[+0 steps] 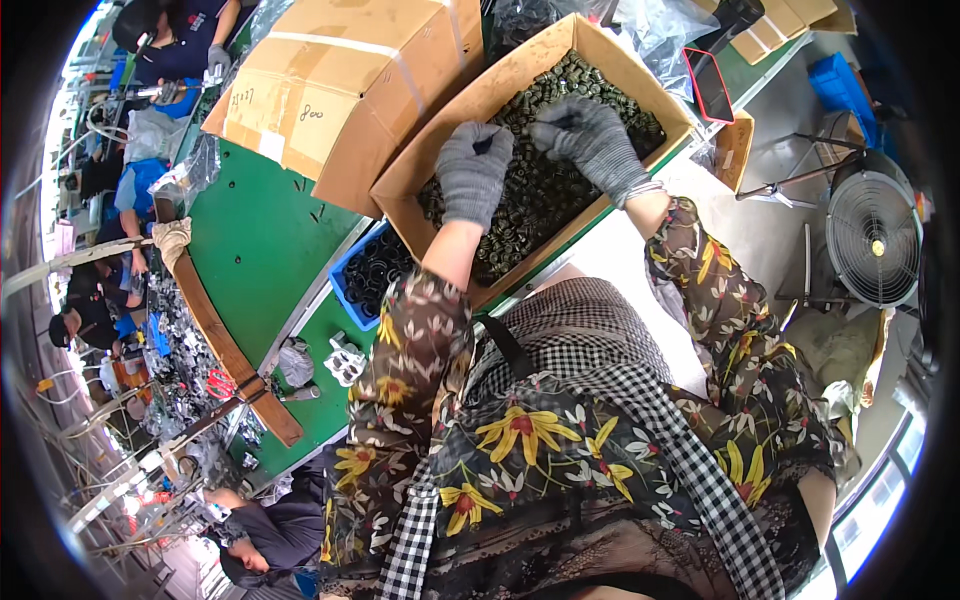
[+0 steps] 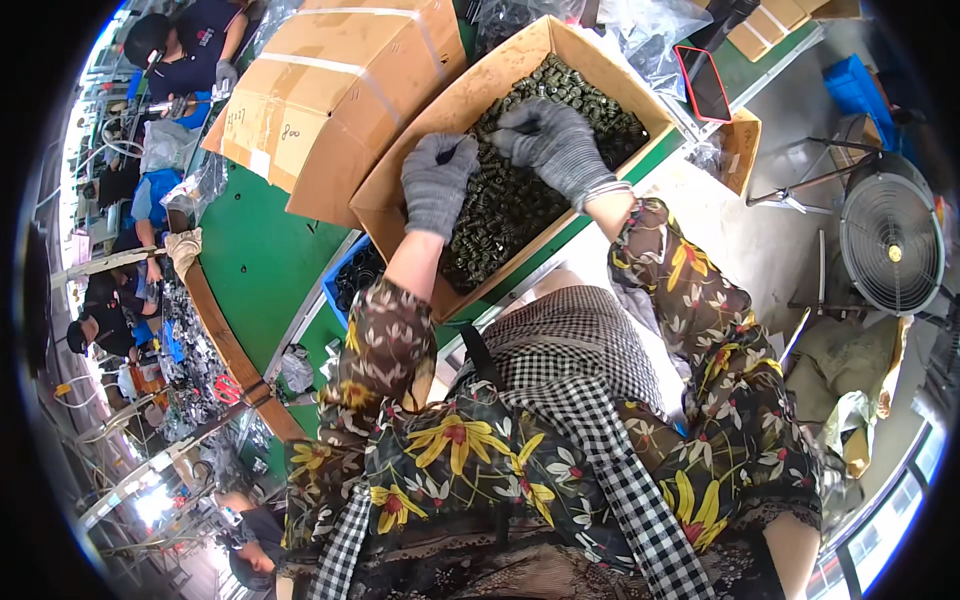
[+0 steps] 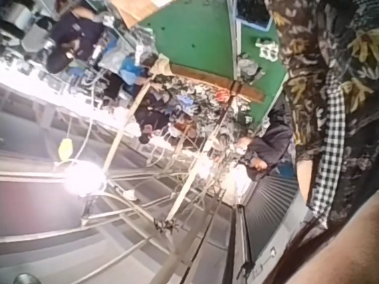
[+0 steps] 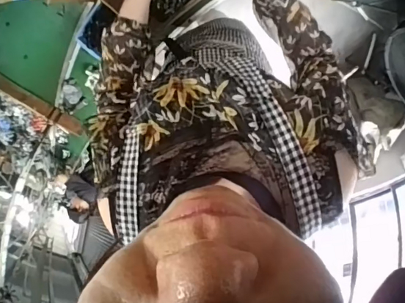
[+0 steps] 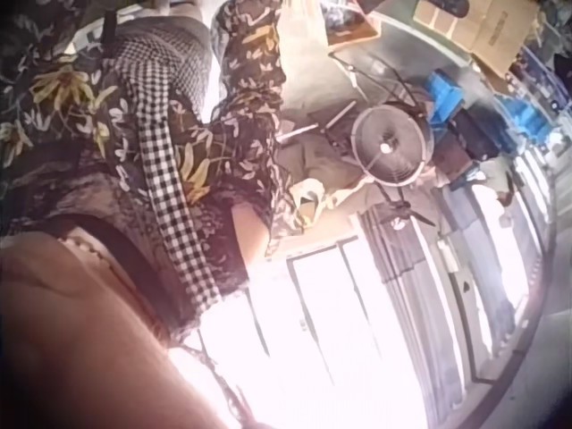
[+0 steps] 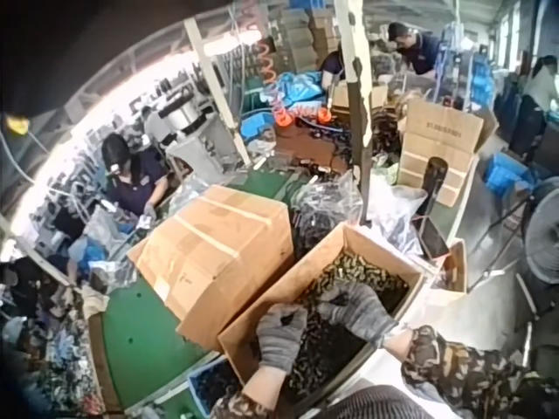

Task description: The person installs rubber rings onto a metal housing, then fits rubber rings onto small metal screws taken from a box. They then insert a screw into the housing and push the finished assembly down the table.

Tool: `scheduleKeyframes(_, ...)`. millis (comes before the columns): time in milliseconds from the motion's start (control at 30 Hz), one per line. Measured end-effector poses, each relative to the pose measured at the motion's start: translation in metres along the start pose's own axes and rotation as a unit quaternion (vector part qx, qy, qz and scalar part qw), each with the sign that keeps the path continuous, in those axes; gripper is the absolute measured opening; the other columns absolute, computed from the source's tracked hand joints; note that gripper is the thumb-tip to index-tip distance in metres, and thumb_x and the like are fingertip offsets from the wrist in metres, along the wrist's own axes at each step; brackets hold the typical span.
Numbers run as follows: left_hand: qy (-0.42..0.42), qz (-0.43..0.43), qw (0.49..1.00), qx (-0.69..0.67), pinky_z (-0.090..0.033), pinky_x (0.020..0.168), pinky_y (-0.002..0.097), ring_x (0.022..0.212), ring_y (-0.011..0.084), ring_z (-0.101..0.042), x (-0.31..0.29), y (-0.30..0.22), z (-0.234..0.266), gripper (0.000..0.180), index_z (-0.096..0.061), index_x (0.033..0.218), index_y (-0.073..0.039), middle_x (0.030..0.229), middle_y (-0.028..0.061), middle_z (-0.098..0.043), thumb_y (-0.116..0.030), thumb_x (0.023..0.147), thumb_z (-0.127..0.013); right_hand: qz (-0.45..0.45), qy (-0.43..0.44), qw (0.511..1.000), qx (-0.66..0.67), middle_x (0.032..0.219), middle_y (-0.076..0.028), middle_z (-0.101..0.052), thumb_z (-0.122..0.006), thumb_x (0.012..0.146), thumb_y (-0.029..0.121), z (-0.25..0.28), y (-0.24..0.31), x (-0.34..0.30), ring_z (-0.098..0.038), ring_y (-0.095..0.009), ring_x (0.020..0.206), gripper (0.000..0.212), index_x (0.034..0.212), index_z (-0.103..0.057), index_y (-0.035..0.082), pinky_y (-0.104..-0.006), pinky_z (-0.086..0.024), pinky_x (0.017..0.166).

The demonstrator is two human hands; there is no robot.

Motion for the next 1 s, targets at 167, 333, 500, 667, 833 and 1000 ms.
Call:
scheduleKeyframes(167, -0.002, -0.025, 0.994, -0.103, -0.051, 0.070, 0.0240, 0.074, 0.0088, -0.061, -0.021, -0.017, 0.015, 0.012, -0.065, 0.089, 0.000, 0.085, 0.0061, -0.068, -0.005, 0.079, -0.070, 0.008, 0.044, 0.997, -0.067, 0.076, -0.005, -0.064, -0.071, 0.082, 0.010, -0.024, 0.005, -0.002, -0.060, -0.010, 0.065, 0.017, 0.093, -0.063, -0.001, -0.0233, -0.051, 0.060)
scheduleKeyframes(333, 0.020, -0.009, 0.999, -0.038, -0.051, 0.073, 0.0245, 0.078, 0.0100, -0.063, -0.033, -0.031, 0.024, 0.010, -0.063, 0.087, 0.001, 0.084, 0.0053, -0.067, -0.003, 0.080, -0.069, -0.014, 0.086, 0.994, -0.072, 0.077, -0.004, -0.065, -0.071, 0.083, 0.013, -0.031, 0.002, -0.004, -0.060, -0.010, 0.066, 0.017, 0.093, -0.066, 0.001, -0.0237, -0.052, 0.060)
scheduleKeyframes(500, 0.037, -0.058, 0.995, -0.065, -0.050, 0.075, 0.0271, 0.079, 0.0159, -0.064, -0.033, -0.039, 0.032, 0.019, -0.067, 0.093, -0.002, 0.082, 0.0076, -0.067, -0.010, 0.077, -0.073, -0.113, 0.131, 0.984, -0.040, 0.078, -0.003, -0.065, -0.066, 0.087, 0.028, -0.041, -0.004, -0.012, -0.060, -0.008, 0.064, 0.026, 0.094, -0.066, 0.003, -0.0220, -0.051, 0.058)
scheduleKeyframes(667, 0.051, -0.072, 0.996, -0.021, -0.049, 0.076, 0.0289, 0.081, 0.0189, -0.065, -0.016, -0.043, 0.036, 0.019, -0.071, 0.091, -0.003, 0.086, 0.0092, -0.069, -0.013, 0.076, -0.075, -0.110, 0.150, 0.982, -0.035, 0.075, -0.004, -0.065, -0.060, 0.090, 0.041, -0.054, 0.007, -0.009, -0.060, -0.009, 0.062, 0.039, 0.088, -0.066, 0.003, -0.0187, -0.050, 0.056)
scheduleKeyframes(833, 0.055, -0.031, 0.998, -0.029, -0.050, 0.074, 0.0290, 0.078, 0.0197, -0.065, -0.008, -0.031, 0.045, 0.023, -0.070, 0.094, -0.003, 0.088, 0.0112, -0.069, -0.017, 0.077, -0.074, -0.063, 0.195, 0.972, -0.115, 0.073, -0.006, -0.067, -0.054, 0.088, 0.054, -0.048, 0.017, 0.015, -0.060, -0.009, 0.055, 0.053, 0.087, -0.067, 0.003, -0.0199, -0.046, 0.048)
scheduleKeyframes(1000, 0.015, 0.010, 0.995, 0.096, -0.052, 0.073, 0.0306, 0.072, 0.0212, -0.064, -0.017, 0.046, 0.056, 0.010, -0.068, 0.088, -0.001, 0.081, 0.0117, -0.068, -0.003, 0.079, -0.066, 0.245, 0.120, 0.750, -0.603, 0.083, -0.009, -0.068, -0.058, 0.086, 0.031, -0.049, 0.014, 0.059, -0.065, -0.032, 0.081, 0.023, 0.092, -0.067, 0.011, -0.0392, -0.052, 0.074)
Point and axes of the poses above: each hand's wrist, its own x-axis towards the middle knuckle, its own z-axis out of the back of the hand, y = z × x, the point moved 8 cm from there along x, towards the middle knuckle
